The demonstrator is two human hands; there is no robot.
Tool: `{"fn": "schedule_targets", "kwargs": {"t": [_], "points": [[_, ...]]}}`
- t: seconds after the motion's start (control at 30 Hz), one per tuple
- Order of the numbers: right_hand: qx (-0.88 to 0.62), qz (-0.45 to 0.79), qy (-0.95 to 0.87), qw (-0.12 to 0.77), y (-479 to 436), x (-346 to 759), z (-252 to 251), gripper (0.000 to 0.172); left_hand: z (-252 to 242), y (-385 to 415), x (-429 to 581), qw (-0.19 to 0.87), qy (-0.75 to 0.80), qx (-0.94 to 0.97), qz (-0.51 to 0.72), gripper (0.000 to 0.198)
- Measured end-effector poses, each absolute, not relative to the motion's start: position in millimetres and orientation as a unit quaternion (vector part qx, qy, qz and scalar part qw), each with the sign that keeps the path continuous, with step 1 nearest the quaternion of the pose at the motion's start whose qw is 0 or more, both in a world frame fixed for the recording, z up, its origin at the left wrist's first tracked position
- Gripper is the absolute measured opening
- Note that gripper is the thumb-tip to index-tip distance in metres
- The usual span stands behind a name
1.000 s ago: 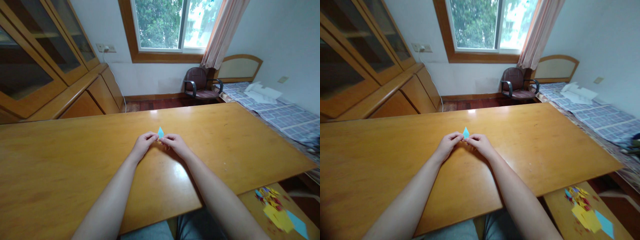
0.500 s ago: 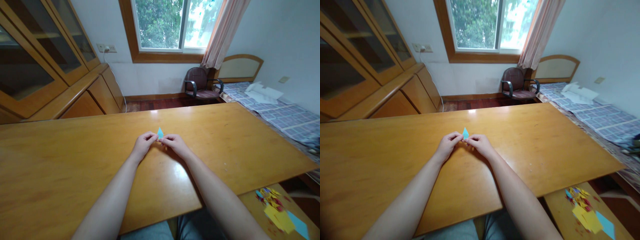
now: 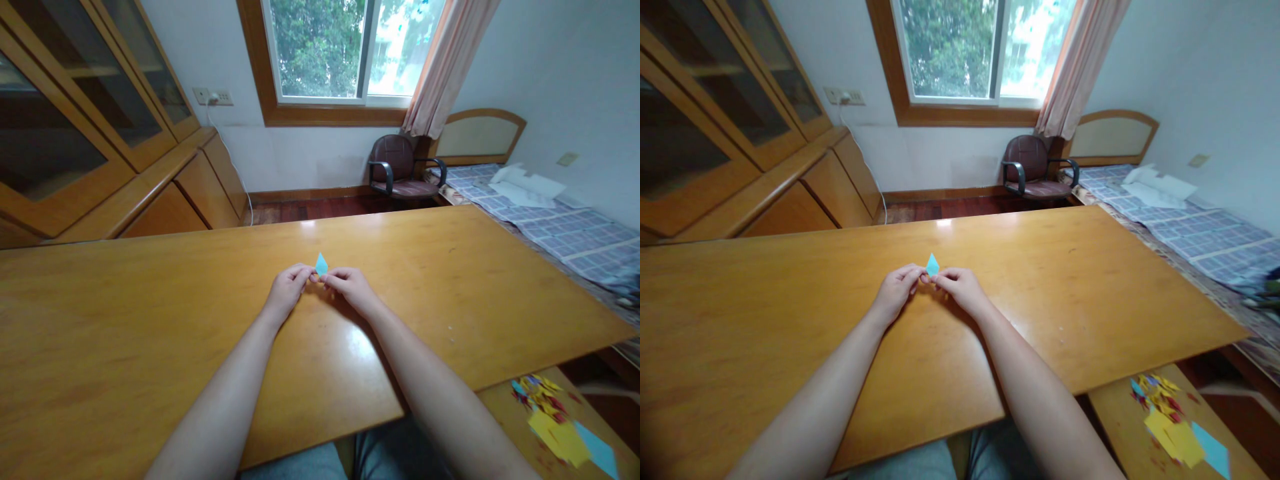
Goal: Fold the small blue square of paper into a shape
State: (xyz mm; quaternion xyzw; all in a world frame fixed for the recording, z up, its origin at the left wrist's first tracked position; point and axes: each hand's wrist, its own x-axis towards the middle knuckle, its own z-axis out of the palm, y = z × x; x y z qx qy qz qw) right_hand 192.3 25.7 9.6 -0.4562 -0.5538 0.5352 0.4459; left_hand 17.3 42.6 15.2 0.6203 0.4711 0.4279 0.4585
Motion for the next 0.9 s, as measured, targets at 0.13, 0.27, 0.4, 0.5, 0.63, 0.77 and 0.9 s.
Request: {"fn": "schedule_targets", "kwargs": {"t": [0.13, 0.27, 0.4, 0.5, 0.63, 0.77, 0.9], "points": [[-0.458, 0.542, -0.545, 0.446, 24.8, 192.3, 11.7, 0.034, 16.8, 42.4, 17.3, 0.458, 0.455, 0.631, 0.430, 0.032], [-0.452, 0.547, -0.551, 0.439, 23.6, 191.7, 16.7, 0.036, 17.1, 43.0, 17.8, 0.458, 0.431, 0.650, 0.427, 0.025], [-0.449, 0.545, -0.561, 0.432, 22.2, 191.1, 18.0, 0.034, 12.3, 44.8, 17.4, 0.473, 0.436, 0.636, 0.427, 0.024], [-0.452, 0.539, -0.570, 0.424, 21.7, 190.7, 16.5, 0.034, 10.2, 45.4, 16.9, 0.481, 0.432, 0.631, 0.429, 0.024], [-0.446, 0.524, -0.594, 0.417, 22.9, 190.3, 12.5, 0.034, 12.3, 44.6, 17.4, 0.493, 0.426, 0.622, 0.434, 0.023], [-0.444, 0.504, -0.616, 0.412, 24.8, 190.1, 7.5, 0.033, 13.4, 44.1, 17.3, 0.500, 0.425, 0.614, 0.439, 0.022], [-0.448, 0.488, -0.630, 0.406, 26.0, 189.8, 4.0, 0.034, 12.3, 44.2, 17.0, 0.507, 0.431, 0.600, 0.444, 0.022]]}}
